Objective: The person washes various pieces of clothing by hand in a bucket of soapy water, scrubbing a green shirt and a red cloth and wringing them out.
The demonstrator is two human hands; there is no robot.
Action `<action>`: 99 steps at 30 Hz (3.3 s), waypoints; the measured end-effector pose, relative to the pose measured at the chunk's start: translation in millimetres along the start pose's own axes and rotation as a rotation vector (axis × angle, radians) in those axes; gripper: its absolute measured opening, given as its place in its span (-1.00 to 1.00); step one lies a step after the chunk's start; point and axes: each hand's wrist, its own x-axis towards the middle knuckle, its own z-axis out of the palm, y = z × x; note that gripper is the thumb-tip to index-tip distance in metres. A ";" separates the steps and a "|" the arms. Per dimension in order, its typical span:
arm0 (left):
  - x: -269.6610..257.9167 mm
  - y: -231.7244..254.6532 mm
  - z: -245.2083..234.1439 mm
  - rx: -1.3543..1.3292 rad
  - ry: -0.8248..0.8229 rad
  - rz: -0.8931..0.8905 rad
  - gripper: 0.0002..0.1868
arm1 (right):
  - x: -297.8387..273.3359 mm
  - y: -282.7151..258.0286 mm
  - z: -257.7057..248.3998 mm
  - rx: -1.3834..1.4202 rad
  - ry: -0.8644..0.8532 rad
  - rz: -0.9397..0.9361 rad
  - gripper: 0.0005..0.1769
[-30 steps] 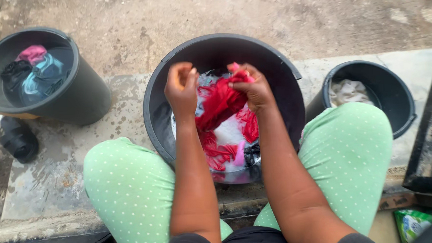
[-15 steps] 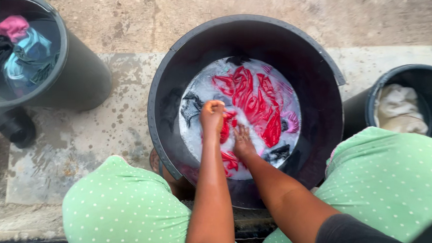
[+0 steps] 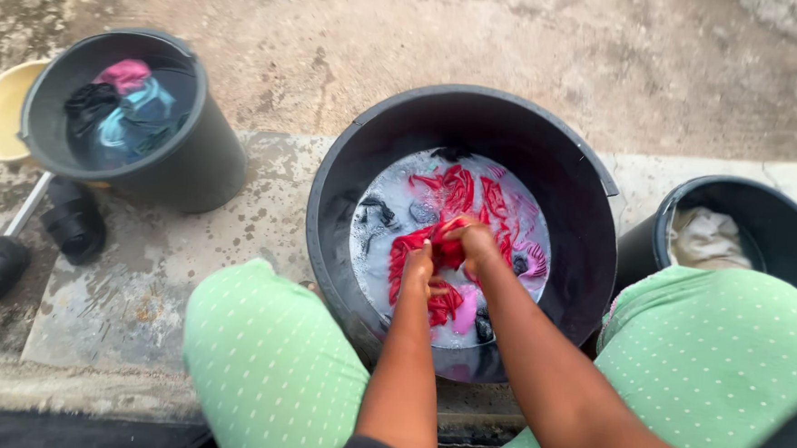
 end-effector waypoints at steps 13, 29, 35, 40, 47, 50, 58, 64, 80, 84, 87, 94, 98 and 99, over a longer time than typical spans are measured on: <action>9.9 -28.3 76.4 -0.645 -0.278 0.510 -0.75 | -25.2 -11.6 -37.8 -0.386 -0.088 0.148 -0.83; 17.3 -4.2 41.9 -0.910 -0.902 0.227 -0.64 | -181.0 -57.5 72.3 -1.144 0.504 -1.205 -0.75; 14.4 -6.7 52.4 -0.692 -0.584 0.250 -0.71 | -151.3 -43.8 50.3 -0.860 0.370 -0.552 -0.77; 11.7 -24.0 35.0 -0.724 -0.583 0.143 -0.71 | -137.9 30.7 41.5 -0.928 0.363 -0.903 -0.73; -58.4 2.8 57.1 -0.466 -0.725 0.089 -0.67 | -21.1 7.0 -54.4 0.359 0.072 0.019 -0.78; -42.9 1.3 44.2 -0.686 -0.839 0.057 -0.66 | -42.8 -10.6 -27.4 0.263 0.222 -0.303 -0.70; -9.0 -14.2 -12.1 -0.683 -0.825 0.143 -0.65 | -215.8 -29.6 102.2 -1.013 0.319 -0.531 -0.63; -27.6 -10.2 39.2 -0.599 -0.785 0.073 -0.63 | -161.7 -72.6 47.4 -0.470 0.794 -0.165 -0.45; -66.4 52.1 19.1 -0.560 -0.715 0.133 -0.54 | -74.1 -54.1 -29.3 -0.452 0.145 -0.235 -0.20; -55.7 58.4 9.7 -0.440 -0.585 0.102 -0.49 | -106.5 -48.0 -2.1 -0.128 -0.251 0.065 -0.46; -20.0 46.6 0.7 -0.469 -0.496 0.276 -0.50 | -100.9 -37.4 -5.4 -0.208 -0.311 -0.008 -0.34; -43.9 47.9 1.6 0.192 -0.133 0.145 -0.30 | -71.7 -31.2 -19.4 0.024 0.211 -0.337 -0.54; -56.0 12.6 -6.6 -0.181 -0.404 0.147 -0.36 | -131.2 -6.3 52.9 -0.435 0.084 -0.428 -0.64; -50.6 1.9 -12.8 -0.363 -0.542 0.127 -0.38 | -154.2 6.3 72.9 -0.781 0.119 -0.401 -0.64</action>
